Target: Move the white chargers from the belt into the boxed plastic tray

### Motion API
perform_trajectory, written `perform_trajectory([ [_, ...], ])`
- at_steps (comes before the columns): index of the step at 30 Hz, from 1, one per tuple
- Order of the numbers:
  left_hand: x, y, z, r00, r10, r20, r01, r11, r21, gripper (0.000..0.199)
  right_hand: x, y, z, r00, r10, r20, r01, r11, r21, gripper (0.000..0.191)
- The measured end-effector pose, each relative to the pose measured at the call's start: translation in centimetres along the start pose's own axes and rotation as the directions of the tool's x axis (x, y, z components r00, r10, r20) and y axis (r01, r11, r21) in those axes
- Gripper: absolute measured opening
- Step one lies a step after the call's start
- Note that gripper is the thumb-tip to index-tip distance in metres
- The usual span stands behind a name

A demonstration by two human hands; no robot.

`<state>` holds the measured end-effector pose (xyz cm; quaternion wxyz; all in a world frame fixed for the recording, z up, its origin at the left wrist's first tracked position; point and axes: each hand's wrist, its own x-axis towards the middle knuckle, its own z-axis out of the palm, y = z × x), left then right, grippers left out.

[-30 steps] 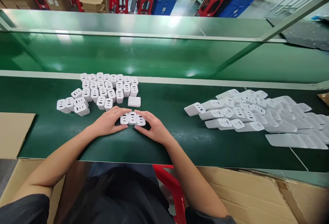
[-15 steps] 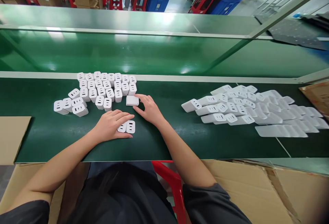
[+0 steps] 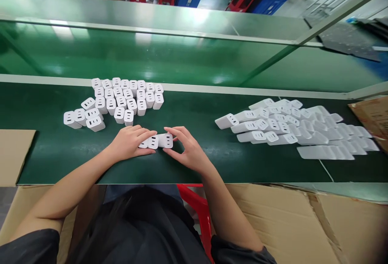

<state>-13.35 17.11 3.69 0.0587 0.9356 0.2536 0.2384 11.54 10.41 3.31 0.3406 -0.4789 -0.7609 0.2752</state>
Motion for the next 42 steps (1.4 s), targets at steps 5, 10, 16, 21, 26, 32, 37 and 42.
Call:
perform_trajectory([
  [5, 0.0, 0.2, -0.6, 0.999, 0.012, 0.04, -0.012, 1.0, 0.009, 0.047, 0.5, 0.2, 0.1, 0.993, -0.042, 0.113, 0.037, 0.998, 0.048, 0.06],
  [10, 0.2, 0.0, -2.9, 1.0, -0.016, -0.01, 0.016, 0.999, -0.032, 0.061, 1.8, -0.1, -1.6, 0.997, -0.054, 0.061, 0.054, 0.999, 0.01, 0.044],
  [16, -0.3, -3.1, -5.8, 0.947, -0.274, -0.166, 0.291, 0.953, 0.089, 0.027, 5.9, -1.9, -1.7, 0.979, -0.154, 0.137, 0.166, 0.982, -0.085, 0.032],
  [21, -1.1, -4.6, -6.2, 0.924, -0.368, -0.106, 0.379, 0.918, 0.114, 0.037, 10.3, -2.6, 0.5, 0.91, -0.344, 0.232, 0.395, 0.89, -0.226, 0.031],
  [26, -1.2, -5.1, -5.7, 0.945, -0.325, -0.039, 0.326, 0.924, 0.199, 0.034, 12.6, -2.1, 2.7, 0.899, -0.317, 0.303, 0.403, 0.869, -0.286, 0.028],
  [32, -2.1, -4.2, -6.3, 0.928, -0.37, 0.032, 0.363, 0.922, 0.134, 0.028, 12.3, -1.5, 2.8, 0.905, -0.332, 0.266, 0.393, 0.892, -0.224, 0.022],
  [37, -4.4, -2.8, -7.8, 0.927, -0.335, 0.169, 0.358, 0.925, -0.126, 0.029, 13.1, -1.8, 2.8, 0.879, -0.323, 0.351, 0.387, 0.913, -0.13, 0.018],
  [42, -5.8, -1.9, -7.6, 0.939, -0.344, 0.023, 0.343, 0.922, -0.177, 0.027, 15.4, -3.8, 3.8, 0.797, -0.323, 0.51, 0.401, 0.915, -0.047, 0.022],
])
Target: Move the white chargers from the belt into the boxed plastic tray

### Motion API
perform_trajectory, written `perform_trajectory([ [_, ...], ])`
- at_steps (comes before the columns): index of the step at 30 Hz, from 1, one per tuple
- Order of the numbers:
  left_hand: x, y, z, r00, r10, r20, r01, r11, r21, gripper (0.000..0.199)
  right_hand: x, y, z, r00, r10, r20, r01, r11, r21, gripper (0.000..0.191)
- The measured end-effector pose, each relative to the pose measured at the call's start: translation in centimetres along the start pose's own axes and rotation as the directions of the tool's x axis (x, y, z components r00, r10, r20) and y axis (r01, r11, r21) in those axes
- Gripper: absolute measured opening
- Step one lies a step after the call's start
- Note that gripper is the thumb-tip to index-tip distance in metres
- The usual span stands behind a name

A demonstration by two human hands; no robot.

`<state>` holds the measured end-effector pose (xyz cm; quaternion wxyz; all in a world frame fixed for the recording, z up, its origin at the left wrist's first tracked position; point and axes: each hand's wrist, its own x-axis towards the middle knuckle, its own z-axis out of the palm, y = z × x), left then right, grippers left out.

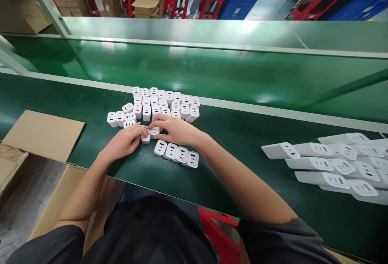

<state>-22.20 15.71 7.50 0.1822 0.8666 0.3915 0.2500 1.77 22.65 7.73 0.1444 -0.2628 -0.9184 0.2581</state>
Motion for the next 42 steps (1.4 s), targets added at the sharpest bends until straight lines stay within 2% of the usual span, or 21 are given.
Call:
perform_trajectory([
  [3, -1.1, 0.4, 0.0, 0.981, 0.003, -0.196, 0.017, 0.995, 0.097, 0.022, 1.2, -1.1, -0.2, 0.997, -0.029, 0.068, 0.03, 0.999, -0.015, 0.027],
  [6, -2.6, 0.2, -0.2, 0.929, -0.053, -0.367, 0.146, 0.962, 0.23, 0.021, 1.5, -1.9, 0.1, 0.995, -0.062, 0.081, 0.072, 0.99, -0.121, 0.038],
  [8, -3.4, -0.4, -0.3, 0.902, -0.085, -0.424, 0.237, 0.917, 0.32, 0.024, 1.5, -2.2, 0.5, 0.993, -0.094, 0.076, 0.109, 0.968, -0.224, 0.039],
  [10, -3.7, -1.0, -0.1, 0.908, -0.087, -0.409, 0.268, 0.872, 0.409, 0.029, 1.5, -2.5, 0.9, 0.989, -0.12, 0.083, 0.139, 0.951, -0.277, 0.035],
  [12, -3.8, -1.5, 0.2, 0.935, -0.068, -0.348, 0.241, 0.842, 0.483, 0.031, 1.5, -2.8, 1.1, 0.989, -0.112, 0.101, 0.137, 0.951, -0.279, 0.034],
  [14, -3.8, -1.8, 0.4, 0.953, -0.04, -0.301, 0.198, 0.833, 0.516, 0.029, 1.5, -3.3, 1.2, 0.989, -0.088, 0.123, 0.118, 0.956, -0.269, 0.034],
  [16, -4.0, -1.8, 0.5, 0.953, -0.024, -0.301, 0.176, 0.853, 0.491, 0.027, 1.2, -3.9, 1.2, 0.985, -0.069, 0.156, 0.108, 0.959, -0.262, 0.034],
  [20, -5.2, -1.8, 0.3, 0.935, -0.051, -0.351, 0.179, 0.922, 0.342, 0.02, 0.5, -5.0, 0.9, 0.973, -0.068, 0.221, 0.125, 0.959, -0.255, 0.033],
  [23, -5.8, -1.8, 0.7, 0.909, -0.072, -0.409, 0.22, 0.919, 0.327, 0.022, 0.6, -5.0, 0.6, 0.967, -0.097, 0.235, 0.149, 0.966, -0.214, 0.031],
  [26, -5.6, -1.8, 1.3, 0.889, -0.041, -0.456, 0.244, 0.885, 0.396, 0.023, 1.9, -4.6, 0.4, 0.982, -0.061, 0.179, 0.092, 0.981, -0.17, 0.032],
  [30, -5.4, -2.0, 1.5, 0.889, -0.015, -0.458, 0.226, 0.884, 0.409, 0.01, 5.0, -3.9, 0.6, 0.998, 0.013, 0.066, 0.008, 0.948, -0.318, 0.036],
  [34, -5.8, -2.0, 1.3, 0.888, -0.019, -0.46, 0.221, 0.894, 0.389, 0.014, 6.8, -4.2, 1.2, 0.991, -0.021, 0.134, 0.078, 0.893, -0.442, 0.034],
  [38, -6.0, -1.8, 2.0, 0.877, -0.067, -0.476, 0.292, 0.862, 0.416, 0.032, 6.7, -5.3, 1.7, 0.986, -0.022, 0.167, 0.095, 0.891, -0.444, 0.034],
  [42, -6.4, -1.6, 2.1, 0.85, -0.107, -0.515, 0.327, 0.874, 0.358, 0.022, 6.3, -6.3, 2.5, 0.978, -0.084, 0.189, 0.154, 0.906, -0.395, 0.033],
])
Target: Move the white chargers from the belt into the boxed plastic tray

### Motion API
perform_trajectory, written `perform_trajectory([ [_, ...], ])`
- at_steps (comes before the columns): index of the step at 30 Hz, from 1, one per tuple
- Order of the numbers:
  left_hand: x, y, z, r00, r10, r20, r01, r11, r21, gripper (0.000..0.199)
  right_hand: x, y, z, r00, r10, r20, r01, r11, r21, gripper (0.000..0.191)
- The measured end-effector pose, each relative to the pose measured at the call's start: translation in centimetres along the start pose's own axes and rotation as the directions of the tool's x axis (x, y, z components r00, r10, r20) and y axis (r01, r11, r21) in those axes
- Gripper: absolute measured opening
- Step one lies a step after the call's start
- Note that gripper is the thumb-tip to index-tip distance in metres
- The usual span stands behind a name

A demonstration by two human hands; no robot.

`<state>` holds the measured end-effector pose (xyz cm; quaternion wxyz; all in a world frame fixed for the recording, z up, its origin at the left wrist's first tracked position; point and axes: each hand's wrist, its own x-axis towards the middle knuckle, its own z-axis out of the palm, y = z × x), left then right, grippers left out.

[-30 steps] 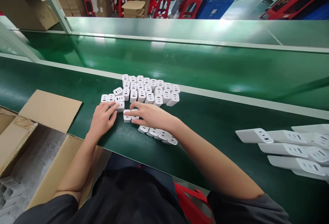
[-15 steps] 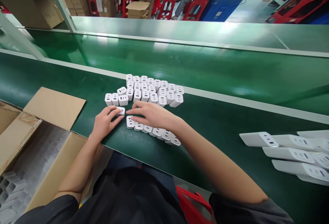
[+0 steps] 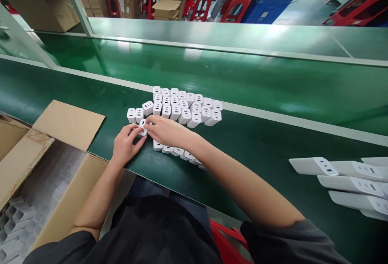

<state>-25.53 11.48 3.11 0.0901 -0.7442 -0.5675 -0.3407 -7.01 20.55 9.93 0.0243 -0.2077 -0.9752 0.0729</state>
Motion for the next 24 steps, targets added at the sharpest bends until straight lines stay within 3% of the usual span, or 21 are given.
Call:
perform_trajectory([
  [4, -0.6, -0.8, -1.5, 0.995, -0.052, 0.09, 0.069, 0.977, -0.202, 0.022, 0.0, -1.3, 0.3, 0.995, -0.094, -0.037, 0.094, 0.995, -0.016, 0.033],
  [8, -1.6, -0.9, -2.9, 0.987, -0.028, 0.156, 0.076, 0.946, -0.315, 0.024, -0.7, -2.2, -0.5, 0.992, -0.12, 0.045, 0.118, 0.992, 0.049, 0.031],
  [12, -1.6, -0.5, -3.5, 0.979, 0.03, 0.201, 0.055, 0.913, -0.404, 0.024, -0.4, -1.1, -1.4, 0.993, -0.119, 0.02, 0.116, 0.989, 0.092, 0.029],
  [14, -0.9, -1.0, -3.4, 0.987, -0.033, 0.155, 0.097, 0.898, -0.429, 0.021, 0.7, 0.0, -1.6, 0.997, -0.063, -0.041, 0.066, 0.996, 0.058, 0.033],
  [16, 0.1, -1.9, -2.9, 0.984, -0.167, 0.069, 0.18, 0.895, -0.407, 0.021, 2.4, 0.9, -1.8, 0.997, 0.002, -0.073, -0.002, 1.0, 0.001, 0.041],
  [19, 2.0, -3.3, -1.3, 0.944, -0.331, 0.009, 0.319, 0.902, -0.29, 0.038, 4.8, 1.2, -2.2, 0.998, 0.061, 0.007, -0.06, 0.995, -0.082, 0.052],
  [24, 3.7, -4.4, 0.4, 0.927, -0.364, 0.087, 0.373, 0.916, -0.146, 0.056, 6.6, 0.2, -2.3, 0.992, 0.075, 0.104, -0.063, 0.991, -0.118, 0.04],
])
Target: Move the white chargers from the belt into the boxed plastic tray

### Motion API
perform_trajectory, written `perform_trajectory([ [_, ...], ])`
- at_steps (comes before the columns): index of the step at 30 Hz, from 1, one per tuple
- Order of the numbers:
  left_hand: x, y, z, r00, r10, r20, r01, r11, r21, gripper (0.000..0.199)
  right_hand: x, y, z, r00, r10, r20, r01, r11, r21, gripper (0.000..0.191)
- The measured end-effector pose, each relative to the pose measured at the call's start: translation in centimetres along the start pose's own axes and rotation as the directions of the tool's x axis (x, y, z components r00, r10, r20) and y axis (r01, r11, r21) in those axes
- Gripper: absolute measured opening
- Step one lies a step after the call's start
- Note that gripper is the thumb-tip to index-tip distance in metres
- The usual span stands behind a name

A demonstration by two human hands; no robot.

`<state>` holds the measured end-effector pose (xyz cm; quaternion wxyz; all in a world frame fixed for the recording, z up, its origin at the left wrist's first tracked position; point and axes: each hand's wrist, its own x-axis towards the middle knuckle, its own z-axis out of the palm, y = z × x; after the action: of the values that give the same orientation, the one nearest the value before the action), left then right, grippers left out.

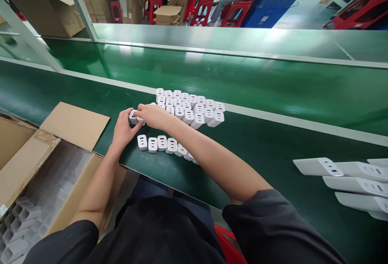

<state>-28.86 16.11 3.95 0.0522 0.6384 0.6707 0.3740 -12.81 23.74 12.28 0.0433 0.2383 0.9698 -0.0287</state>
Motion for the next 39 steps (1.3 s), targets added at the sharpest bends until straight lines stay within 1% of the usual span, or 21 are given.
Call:
perform_trajectory([
  [3, -0.1, -0.2, -0.2, 1.0, -0.007, 0.006, 0.007, 1.0, 0.021, 0.058, 0.4, -0.6, 0.5, 1.0, 0.001, -0.007, -0.001, 0.996, 0.09, 0.038],
  [6, -0.6, -0.6, -1.3, 0.999, 0.007, 0.047, -0.008, 1.0, 0.027, 0.06, 0.4, -1.0, 0.8, 0.999, -0.033, -0.021, 0.037, 0.975, 0.217, 0.039],
  [9, -1.1, -1.2, -3.2, 0.991, 0.026, 0.134, -0.029, 0.999, 0.015, 0.061, -0.4, -1.4, 0.3, 0.997, -0.059, -0.05, 0.07, 0.956, 0.286, 0.042],
  [11, -1.1, -1.7, -4.9, 0.971, 0.07, 0.229, -0.069, 0.998, -0.014, 0.061, -1.6, -1.5, 0.0, 0.994, -0.083, -0.072, 0.102, 0.944, 0.314, 0.04],
  [12, -1.1, -2.0, -5.8, 0.95, 0.1, 0.294, -0.092, 0.995, -0.043, 0.06, -2.3, -1.6, 0.0, 0.991, -0.111, -0.074, 0.13, 0.936, 0.327, 0.038],
  [14, -0.9, -2.4, -7.4, 0.886, 0.151, 0.439, -0.113, 0.987, -0.111, 0.06, -3.7, -1.6, 0.2, 0.981, -0.188, -0.04, 0.19, 0.916, 0.352, 0.035],
  [16, -0.7, -2.5, -8.6, 0.816, 0.185, 0.548, -0.116, 0.981, -0.158, 0.059, -4.9, -1.6, 0.8, 0.969, -0.246, 0.014, 0.225, 0.908, 0.353, 0.039],
  [17, -0.6, -2.5, -8.9, 0.789, 0.2, 0.581, -0.123, 0.978, -0.17, 0.06, -5.3, -1.6, 1.2, 0.967, -0.253, 0.034, 0.227, 0.912, 0.343, 0.043],
  [19, -0.5, -2.2, -9.1, 0.757, 0.233, 0.61, -0.15, 0.971, -0.184, 0.062, -5.8, -1.8, 1.9, 0.973, -0.227, 0.045, 0.202, 0.926, 0.319, 0.047],
  [22, -0.4, -1.7, -8.6, 0.713, 0.284, 0.641, -0.167, 0.957, -0.238, 0.057, -6.0, -2.1, 2.5, 0.987, -0.155, 0.033, 0.138, 0.943, 0.302, 0.041],
  [24, -0.1, -1.5, -8.2, 0.678, 0.311, 0.666, -0.145, 0.945, -0.294, 0.051, -6.0, -2.3, 2.6, 0.993, -0.114, 0.039, 0.098, 0.954, 0.285, 0.041],
  [27, 0.4, -1.5, -8.1, 0.63, 0.334, 0.702, -0.083, 0.927, -0.367, 0.047, -6.1, -2.5, 2.4, 0.996, -0.086, 0.041, 0.07, 0.953, 0.294, 0.048],
  [28, 0.4, -1.6, -8.2, 0.627, 0.339, 0.701, -0.055, 0.917, -0.395, 0.046, -6.3, -2.6, 2.4, 0.996, -0.075, 0.041, 0.059, 0.95, 0.307, 0.049],
  [29, 0.4, -1.6, -8.3, 0.635, 0.347, 0.69, -0.028, 0.903, -0.429, 0.046, -6.4, -2.6, 2.3, 0.997, -0.064, 0.04, 0.049, 0.946, 0.319, 0.049],
  [30, 0.3, -1.5, -8.5, 0.652, 0.354, 0.67, -0.005, 0.886, -0.463, 0.047, -6.6, -2.7, 2.3, 0.998, -0.059, 0.034, 0.045, 0.944, 0.326, 0.05],
  [32, -0.5, -1.0, -8.5, 0.711, 0.335, 0.618, 0.0, 0.879, -0.477, 0.05, -7.1, -2.7, 2.5, 0.999, -0.051, 0.0, 0.049, 0.948, 0.314, 0.058],
  [33, -1.0, -0.7, -8.4, 0.75, 0.301, 0.589, -0.022, 0.901, -0.433, 0.053, -7.3, -2.7, 2.6, 0.999, -0.045, -0.02, 0.049, 0.954, 0.296, 0.064],
  [34, -1.8, -0.2, -8.1, 0.789, 0.259, 0.557, -0.056, 0.933, -0.354, 0.059, -7.6, -2.8, 2.8, 0.999, -0.032, -0.035, 0.04, 0.961, 0.274, 0.07],
  [36, -3.3, 0.7, -7.0, 0.853, 0.193, 0.486, -0.143, 0.98, -0.139, 0.072, -7.9, -2.9, 3.3, 0.999, 0.018, -0.042, -0.008, 0.974, 0.224, 0.078],
  [38, -4.4, 1.4, -5.5, 0.876, 0.196, 0.44, -0.231, 0.973, 0.026, 0.078, -8.0, -3.1, 4.0, 0.997, 0.069, -0.023, -0.063, 0.979, 0.194, 0.074],
  [39, -4.8, 1.6, -4.8, 0.875, 0.217, 0.433, -0.27, 0.961, 0.064, 0.076, -8.0, -3.2, 4.2, 0.996, 0.088, -0.012, -0.084, 0.977, 0.194, 0.07],
])
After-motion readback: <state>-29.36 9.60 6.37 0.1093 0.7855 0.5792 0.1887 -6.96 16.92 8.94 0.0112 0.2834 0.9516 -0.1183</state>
